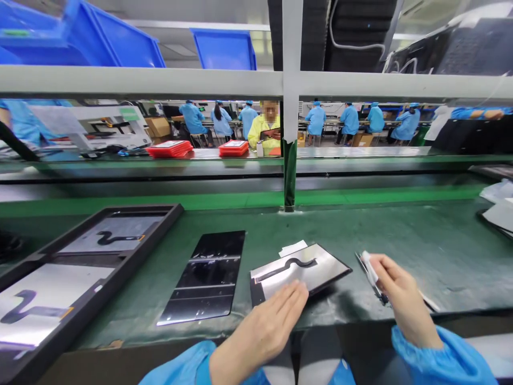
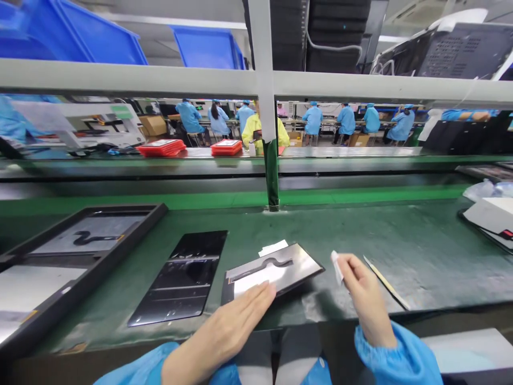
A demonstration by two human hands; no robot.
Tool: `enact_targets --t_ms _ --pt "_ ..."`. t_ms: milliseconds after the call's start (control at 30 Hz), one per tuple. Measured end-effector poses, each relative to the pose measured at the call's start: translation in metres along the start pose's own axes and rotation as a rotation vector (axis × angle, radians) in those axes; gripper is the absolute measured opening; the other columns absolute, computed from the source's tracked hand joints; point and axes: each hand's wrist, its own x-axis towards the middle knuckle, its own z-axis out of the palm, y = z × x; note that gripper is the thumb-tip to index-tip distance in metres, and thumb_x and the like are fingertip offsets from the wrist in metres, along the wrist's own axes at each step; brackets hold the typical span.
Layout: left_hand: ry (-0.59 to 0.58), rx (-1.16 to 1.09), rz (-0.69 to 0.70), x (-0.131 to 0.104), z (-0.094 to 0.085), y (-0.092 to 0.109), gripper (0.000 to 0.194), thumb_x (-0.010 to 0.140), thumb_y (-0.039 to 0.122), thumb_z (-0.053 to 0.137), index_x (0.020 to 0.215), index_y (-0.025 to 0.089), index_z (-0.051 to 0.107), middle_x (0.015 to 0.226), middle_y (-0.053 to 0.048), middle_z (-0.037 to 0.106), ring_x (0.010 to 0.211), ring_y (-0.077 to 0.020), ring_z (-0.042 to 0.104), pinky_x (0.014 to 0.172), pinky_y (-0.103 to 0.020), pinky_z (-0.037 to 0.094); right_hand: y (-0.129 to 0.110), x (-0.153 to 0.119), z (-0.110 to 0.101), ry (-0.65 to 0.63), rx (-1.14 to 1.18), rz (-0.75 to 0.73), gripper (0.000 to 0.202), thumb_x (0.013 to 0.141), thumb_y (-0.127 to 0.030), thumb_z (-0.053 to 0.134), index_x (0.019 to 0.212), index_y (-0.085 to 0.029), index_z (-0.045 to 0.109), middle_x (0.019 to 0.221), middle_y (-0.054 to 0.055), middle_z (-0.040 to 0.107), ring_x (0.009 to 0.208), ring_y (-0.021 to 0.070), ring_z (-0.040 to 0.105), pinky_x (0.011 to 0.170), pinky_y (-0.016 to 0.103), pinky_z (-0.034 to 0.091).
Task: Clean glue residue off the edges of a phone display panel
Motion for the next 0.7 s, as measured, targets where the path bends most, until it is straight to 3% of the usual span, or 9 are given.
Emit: enact_targets --t_ms 167,267,367,500,600,700 --pt "0.028 0.046 0.018 -0.022 0.031 0.024 0.047 0.094 -0.004 0.030 0.133 0.002 0.056 0.135 -0.013 0.064 0.133 -0.0231 0.053 0.110 -0.034 0.047 0.048 -0.053 0.007 -0.193 -0.214 -0.034 0.042 0.090 -0.060 0.054 0.078 -0.022 0.067 0.070 0.002 0.068 0.064 0.0197 0.064 0.057 0.026 0.051" --pt "0.113 0.013 0.012 -0.027 0.056 0.044 0.046 0.093 -0.003 0.030 0.126 0.003 0.062 0.130 -0.014 0.067 0.128 -0.0237 0.059 0.108 -0.033 0.049 0.062 -0.072 0.012 -0.151 -0.487 -0.130 0.034 0.098 -0.050 0.048 0.085 -0.024 0.067 0.076 0.002 0.072 0.066 0.0188 0.067 0.060 0.024 0.050" --pt "0.152 0.004 -0.041 -0.022 0.081 0.064 0.042 0.095 -0.001 0.032 0.124 0.001 0.063 0.129 -0.018 0.066 0.124 -0.0276 0.062 0.106 -0.034 0.050 0.060 -0.076 0.017 -0.045 -0.739 -0.287 0.035 0.104 -0.038 0.038 0.088 -0.023 0.066 0.077 0.003 0.070 0.067 0.0176 0.069 0.063 0.024 0.048" --pt "0.200 -0.073 -0.136 -0.008 0.094 0.076 0.037 0.097 0.004 0.037 0.124 0.002 0.062 0.124 -0.020 0.069 0.118 -0.0281 0.066 0.099 -0.033 0.055 0.051 -0.075 0.020 0.049 -0.995 -0.371 0.041 0.106 -0.029 0.029 0.089 -0.020 0.065 0.072 0.003 0.062 0.058 0.0159 0.064 0.055 0.024 0.042" --pt "0.198 -0.321 -0.218 -0.001 0.082 0.067 0.033 0.101 0.017 0.046 0.130 0.010 0.058 0.123 -0.014 0.071 0.113 -0.0250 0.069 0.096 -0.031 0.057 0.046 -0.083 0.022 0.012 -0.833 -0.284 0.037 0.106 -0.031 0.033 0.087 -0.022 0.063 0.076 0.002 0.059 0.057 0.0138 0.061 0.055 0.022 0.043" --pt "0.130 -0.723 -0.388 0.004 0.062 0.053 0.043 0.100 0.037 0.055 0.138 0.017 0.051 0.123 -0.010 0.071 0.106 -0.0213 0.072 0.091 -0.024 0.058 0.042 -0.101 0.032 -0.047 -0.387 -0.110 0.032 0.102 -0.040 0.044 0.079 -0.023 0.060 0.076 0.002 0.055 0.066 0.0162 0.061 0.062 0.024 0.048"
